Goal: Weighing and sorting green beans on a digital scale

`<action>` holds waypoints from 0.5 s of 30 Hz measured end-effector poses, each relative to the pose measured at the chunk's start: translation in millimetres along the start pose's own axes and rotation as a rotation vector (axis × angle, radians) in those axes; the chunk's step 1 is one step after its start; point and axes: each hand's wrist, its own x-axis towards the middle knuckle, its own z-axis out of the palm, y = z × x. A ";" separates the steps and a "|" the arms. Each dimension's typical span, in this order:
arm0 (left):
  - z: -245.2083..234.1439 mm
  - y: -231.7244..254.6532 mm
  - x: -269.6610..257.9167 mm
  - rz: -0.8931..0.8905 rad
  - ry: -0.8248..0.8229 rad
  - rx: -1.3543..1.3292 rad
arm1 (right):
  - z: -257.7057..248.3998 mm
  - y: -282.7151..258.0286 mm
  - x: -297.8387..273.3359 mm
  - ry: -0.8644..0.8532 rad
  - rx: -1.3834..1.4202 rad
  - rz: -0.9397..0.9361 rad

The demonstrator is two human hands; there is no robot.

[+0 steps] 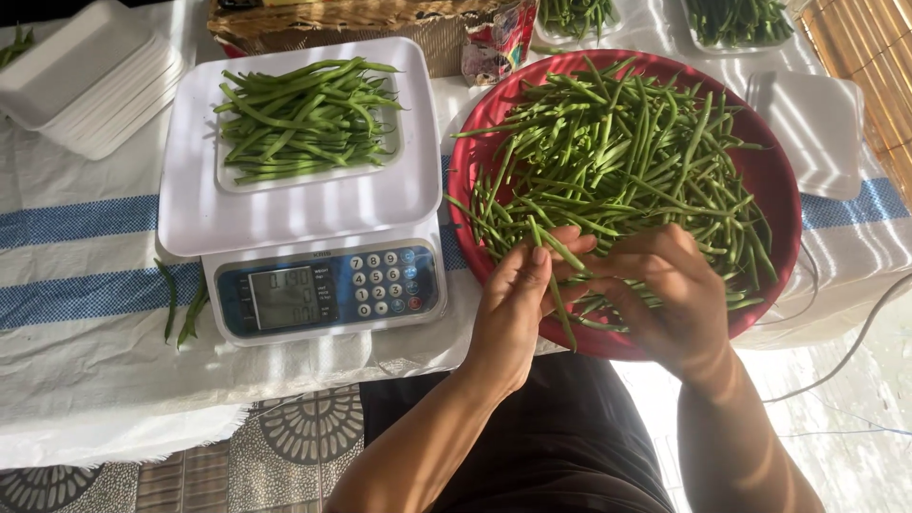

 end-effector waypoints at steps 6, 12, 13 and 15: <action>-0.9 3.4 -5.2 0.066 -0.045 0.027 | 15.2 -16.3 1.7 -0.066 0.011 -0.048; -28.3 40.1 -22.2 0.177 -0.145 0.061 | 3.0 -23.2 4.8 -0.156 0.001 -0.060; -37.5 60.1 -28.0 0.205 -0.215 0.087 | -3.8 -26.2 6.9 -0.231 -0.002 -0.048; -88.2 137.3 -45.1 0.321 -0.132 0.370 | -12.6 -23.1 3.3 -0.210 -0.054 0.016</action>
